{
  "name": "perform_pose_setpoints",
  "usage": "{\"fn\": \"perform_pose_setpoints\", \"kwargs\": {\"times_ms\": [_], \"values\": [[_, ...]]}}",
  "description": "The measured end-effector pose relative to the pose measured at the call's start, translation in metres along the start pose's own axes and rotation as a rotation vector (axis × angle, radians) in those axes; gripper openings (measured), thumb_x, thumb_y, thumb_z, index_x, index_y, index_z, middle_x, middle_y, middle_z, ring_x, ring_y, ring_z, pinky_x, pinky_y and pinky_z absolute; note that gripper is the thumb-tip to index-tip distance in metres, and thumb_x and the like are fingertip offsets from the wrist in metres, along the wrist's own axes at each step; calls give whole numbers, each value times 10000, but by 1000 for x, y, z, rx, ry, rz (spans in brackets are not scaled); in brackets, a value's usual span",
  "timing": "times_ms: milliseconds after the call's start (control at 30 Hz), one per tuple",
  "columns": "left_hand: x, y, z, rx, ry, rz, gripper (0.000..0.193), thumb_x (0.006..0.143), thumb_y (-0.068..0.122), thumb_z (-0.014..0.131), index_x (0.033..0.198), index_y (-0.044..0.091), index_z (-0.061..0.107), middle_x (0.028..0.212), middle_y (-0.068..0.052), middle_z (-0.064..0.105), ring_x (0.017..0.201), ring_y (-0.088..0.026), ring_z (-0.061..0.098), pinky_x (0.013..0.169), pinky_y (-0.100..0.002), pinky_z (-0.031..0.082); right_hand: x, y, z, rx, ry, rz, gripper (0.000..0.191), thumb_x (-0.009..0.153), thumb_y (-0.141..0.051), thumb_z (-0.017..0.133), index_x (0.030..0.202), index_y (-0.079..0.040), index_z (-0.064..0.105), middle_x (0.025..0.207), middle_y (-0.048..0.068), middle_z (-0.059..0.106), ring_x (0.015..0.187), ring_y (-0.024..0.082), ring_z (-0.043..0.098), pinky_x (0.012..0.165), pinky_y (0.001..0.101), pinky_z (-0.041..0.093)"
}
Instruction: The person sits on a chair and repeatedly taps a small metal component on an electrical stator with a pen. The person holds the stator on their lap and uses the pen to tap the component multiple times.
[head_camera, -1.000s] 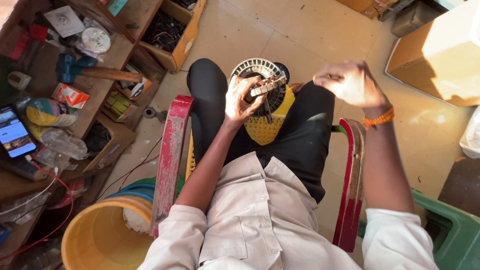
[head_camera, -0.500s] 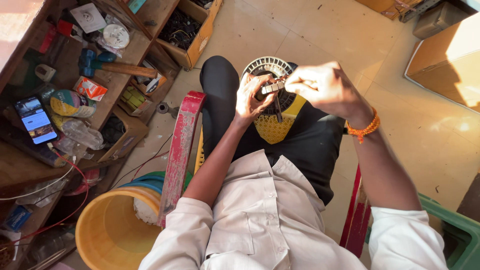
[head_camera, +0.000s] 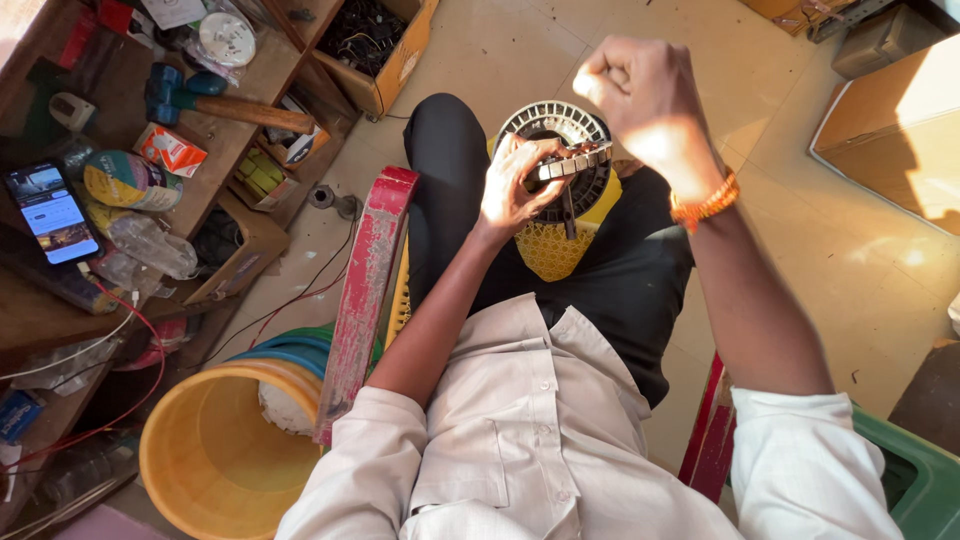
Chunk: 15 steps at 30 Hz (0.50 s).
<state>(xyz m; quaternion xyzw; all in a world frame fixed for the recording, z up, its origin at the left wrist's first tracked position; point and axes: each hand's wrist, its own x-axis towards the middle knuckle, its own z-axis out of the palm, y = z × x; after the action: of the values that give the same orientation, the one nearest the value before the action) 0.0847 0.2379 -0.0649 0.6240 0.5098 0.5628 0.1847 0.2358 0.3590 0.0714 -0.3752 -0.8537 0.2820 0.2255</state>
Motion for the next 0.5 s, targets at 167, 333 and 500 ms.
{"fn": "perform_pose_setpoints", "kwargs": {"times_ms": [167, 333, 500], "values": [[13, -5, -15, -850, -151, -423, 539, 918, 218, 770, 1377, 162, 494, 1123, -72, 752, 1073, -186, 685, 1025, -326, 507, 36, 29, 19, -110, 68, -160, 119, 958, -41, 709, 843, -19, 730, 770, 101, 713, 665, 199, 683, 652, 323, 526], [21, -16, -17, -1079, -112, -630, 614, 950, 46, 725, 1466, 88, 394, 1009, -83, 699, 995, -156, 677, 942, -321, 537, 34, 25, 39, -103, 28, -115, 72, 931, -45, 748, 870, -7, 740, 762, 132, 721, 672, 224, 687, 667, 337, 543], [17, -32, -14, -833, -249, -460, 258, 1021, 2, 671, 1263, 8, 583, 1033, -46, 695, 1038, -129, 694, 957, -291, 566, -26, -11, 23, 158, -50, -37, 107, 975, -67, 776, 932, 16, 725, 755, 110, 663, 650, 147, 627, 600, 285, 486]]}}
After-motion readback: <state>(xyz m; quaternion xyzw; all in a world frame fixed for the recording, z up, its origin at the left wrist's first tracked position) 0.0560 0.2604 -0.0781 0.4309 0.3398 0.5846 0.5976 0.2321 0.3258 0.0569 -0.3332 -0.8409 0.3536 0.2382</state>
